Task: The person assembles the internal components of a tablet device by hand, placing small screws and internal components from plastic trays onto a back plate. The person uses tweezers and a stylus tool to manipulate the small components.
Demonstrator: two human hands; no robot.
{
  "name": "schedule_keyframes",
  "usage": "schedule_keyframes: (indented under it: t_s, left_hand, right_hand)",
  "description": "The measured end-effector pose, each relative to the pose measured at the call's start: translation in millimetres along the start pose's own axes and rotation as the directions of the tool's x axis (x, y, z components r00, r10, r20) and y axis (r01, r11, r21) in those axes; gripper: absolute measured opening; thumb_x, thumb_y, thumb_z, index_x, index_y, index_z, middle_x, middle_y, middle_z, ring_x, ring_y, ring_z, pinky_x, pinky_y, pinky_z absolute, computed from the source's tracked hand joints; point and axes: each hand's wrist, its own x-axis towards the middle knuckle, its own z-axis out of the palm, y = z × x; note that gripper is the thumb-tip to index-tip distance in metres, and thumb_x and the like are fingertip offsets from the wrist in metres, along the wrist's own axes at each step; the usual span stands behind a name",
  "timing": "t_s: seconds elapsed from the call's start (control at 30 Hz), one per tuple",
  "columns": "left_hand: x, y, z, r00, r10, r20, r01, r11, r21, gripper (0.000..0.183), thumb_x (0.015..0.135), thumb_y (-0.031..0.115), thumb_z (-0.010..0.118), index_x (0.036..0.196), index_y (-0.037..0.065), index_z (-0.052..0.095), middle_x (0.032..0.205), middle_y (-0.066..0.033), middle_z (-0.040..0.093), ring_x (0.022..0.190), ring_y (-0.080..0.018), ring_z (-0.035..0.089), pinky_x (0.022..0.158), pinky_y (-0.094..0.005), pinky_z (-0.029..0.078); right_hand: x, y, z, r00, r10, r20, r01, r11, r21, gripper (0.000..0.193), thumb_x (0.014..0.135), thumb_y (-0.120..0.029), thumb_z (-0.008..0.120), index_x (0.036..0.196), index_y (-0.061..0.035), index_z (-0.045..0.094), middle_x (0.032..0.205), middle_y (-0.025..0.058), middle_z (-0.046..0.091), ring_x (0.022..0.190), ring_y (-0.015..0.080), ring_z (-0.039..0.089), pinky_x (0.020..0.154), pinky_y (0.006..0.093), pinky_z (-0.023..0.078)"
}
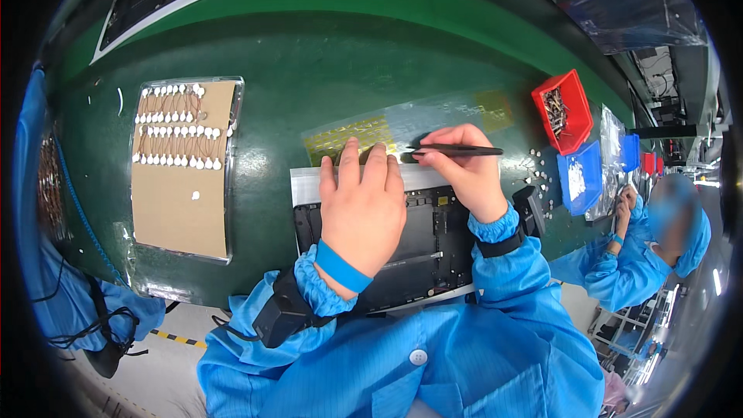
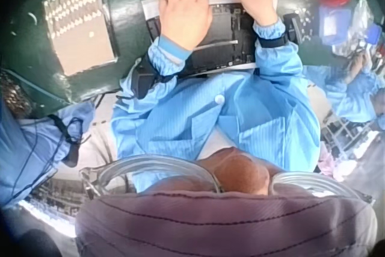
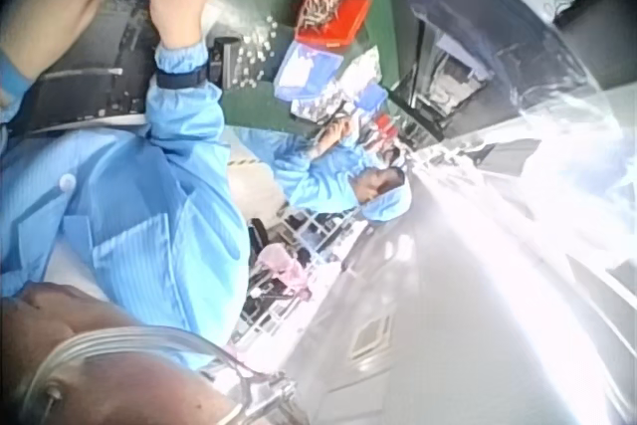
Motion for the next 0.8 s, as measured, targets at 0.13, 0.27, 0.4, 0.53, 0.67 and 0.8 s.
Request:
schedule_keyframes:
  t_s: [0.13,0.27,0.4,0.53,0.67,0.8]
  left_hand:
    - [1.6,-0.2,-2.2,1.0,-0.006,0.019,0.006,1.0,0.012,0.042,0.069,0.02,0.065,0.107,0.002,0.057,0.116,-0.0114,0.049,0.114,-0.0349,0.041,0.091,-0.0521,0.036]
    - [3.8,0.6,-1.8,1.0,-0.007,0.026,0.007,1.0,0.01,0.042,0.069,0.019,0.065,0.107,0.003,0.057,0.117,-0.0109,0.048,0.114,-0.0345,0.041,0.092,-0.0514,0.036]
    - [5.6,1.4,-3.0,0.999,-0.007,0.039,0.007,1.0,0.001,0.043,0.069,0.019,0.066,0.107,0.003,0.056,0.117,-0.0104,0.048,0.114,-0.0344,0.041,0.092,-0.0507,0.035]
    - [3.7,-0.5,-2.1,0.999,-0.017,0.041,0.017,1.0,-0.003,0.044,0.068,0.019,0.066,0.108,0.003,0.056,0.118,-0.0101,0.047,0.114,-0.0343,0.041,0.092,-0.0503,0.035]
    - [3.7,0.9,-1.5,0.999,-0.019,0.029,0.019,1.0,-0.011,0.044,0.068,0.019,0.066,0.108,0.003,0.056,0.118,-0.0101,0.047,0.114,-0.0341,0.041,0.092,-0.0503,0.035]
    - [3.8,0.4,-0.7,0.999,-0.015,0.034,0.015,1.0,-0.004,0.044,0.068,0.019,0.066,0.107,0.003,0.055,0.118,-0.01,0.047,0.114,-0.034,0.041,0.092,-0.0503,0.035]
  right_hand:
    - [-4.3,5.5,-1.0,0.991,-0.128,-0.039,0.123,0.985,-0.122,0.018,0.073,0.006,0.066,0.083,0.0011,0.052,0.091,0.012,0.059,0.085,0.0168,0.058,0.075,0.0275,0.048]
    - [-4.9,9.5,-2.7,0.974,-0.224,-0.023,0.213,0.949,-0.232,0.019,0.071,0.004,0.068,0.08,0.0005,0.052,0.086,0.012,0.06,0.083,0.0181,0.058,0.073,0.0291,0.048]
    - [-5.5,8.4,-1.9,0.969,-0.245,-0.043,0.23,0.948,-0.218,0.018,0.071,0.004,0.068,0.079,0.0002,0.052,0.085,0.012,0.06,0.083,0.0187,0.058,0.073,0.0293,0.047]
    - [-6.2,10.2,-0.7,0.973,-0.229,-0.025,0.216,0.946,-0.243,0.018,0.071,0.004,0.068,0.079,0.0003,0.052,0.085,0.0121,0.06,0.083,0.0187,0.058,0.073,0.0295,0.047]
    - [-6.9,9.0,-1.7,0.97,-0.243,-0.025,0.229,0.94,-0.253,0.019,0.071,0.004,0.068,0.079,0.0006,0.052,0.085,0.0119,0.059,0.083,0.0188,0.058,0.073,0.0297,0.047]
    - [-7.2,9.6,-0.8,0.969,-0.244,-0.035,0.227,0.941,-0.252,0.018,0.071,0.004,0.068,0.079,0.0009,0.052,0.084,0.0118,0.059,0.082,0.0192,0.058,0.072,0.0297,0.047]
